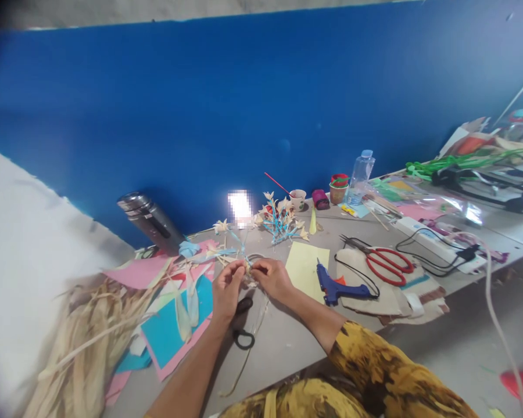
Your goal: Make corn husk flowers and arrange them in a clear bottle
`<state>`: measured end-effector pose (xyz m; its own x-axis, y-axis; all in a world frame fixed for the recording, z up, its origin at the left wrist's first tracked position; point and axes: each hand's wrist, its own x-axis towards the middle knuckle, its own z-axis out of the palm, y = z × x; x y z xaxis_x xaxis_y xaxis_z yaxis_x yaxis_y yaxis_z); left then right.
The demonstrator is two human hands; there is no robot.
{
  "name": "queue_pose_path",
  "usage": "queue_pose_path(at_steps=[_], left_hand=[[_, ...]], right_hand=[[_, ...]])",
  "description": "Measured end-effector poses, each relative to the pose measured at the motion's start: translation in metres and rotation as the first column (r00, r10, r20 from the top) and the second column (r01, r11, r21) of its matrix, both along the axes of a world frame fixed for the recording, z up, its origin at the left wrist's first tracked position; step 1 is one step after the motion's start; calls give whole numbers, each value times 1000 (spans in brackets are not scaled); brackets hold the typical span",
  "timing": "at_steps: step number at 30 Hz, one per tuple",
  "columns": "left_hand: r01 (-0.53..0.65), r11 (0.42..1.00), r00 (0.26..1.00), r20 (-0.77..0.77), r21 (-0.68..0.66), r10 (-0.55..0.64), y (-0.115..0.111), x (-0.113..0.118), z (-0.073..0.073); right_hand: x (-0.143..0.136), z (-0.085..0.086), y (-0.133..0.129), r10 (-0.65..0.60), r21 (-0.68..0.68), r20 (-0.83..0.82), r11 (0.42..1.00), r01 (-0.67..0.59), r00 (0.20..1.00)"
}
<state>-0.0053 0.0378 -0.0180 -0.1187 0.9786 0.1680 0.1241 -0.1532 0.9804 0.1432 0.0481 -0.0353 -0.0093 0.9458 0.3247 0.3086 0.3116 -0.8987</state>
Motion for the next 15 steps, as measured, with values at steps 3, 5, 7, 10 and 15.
queue_pose_path(at_steps=[3,5,7,10,15], left_hand=[[8,1000,1000,-12,3,-8,2,-3,2],[-5,1000,1000,-27,11,5,3,-4,3],[-17,1000,999,-45,24,18,3,-4,3],[-24,998,997,-77,54,28,3,-3,3],[-32,995,991,-127,97,44,-1,-1,3]], right_hand=[[-2,-4,-1,44,19,48,999,-45,998],[-2,-7,-1,55,28,80,998,-58,995],[-2,-9,0,55,35,111,998,-59,992],[-2,-11,-1,33,39,157,998,-39,987],[-1,-8,-3,27,46,219,998,-37,975]])
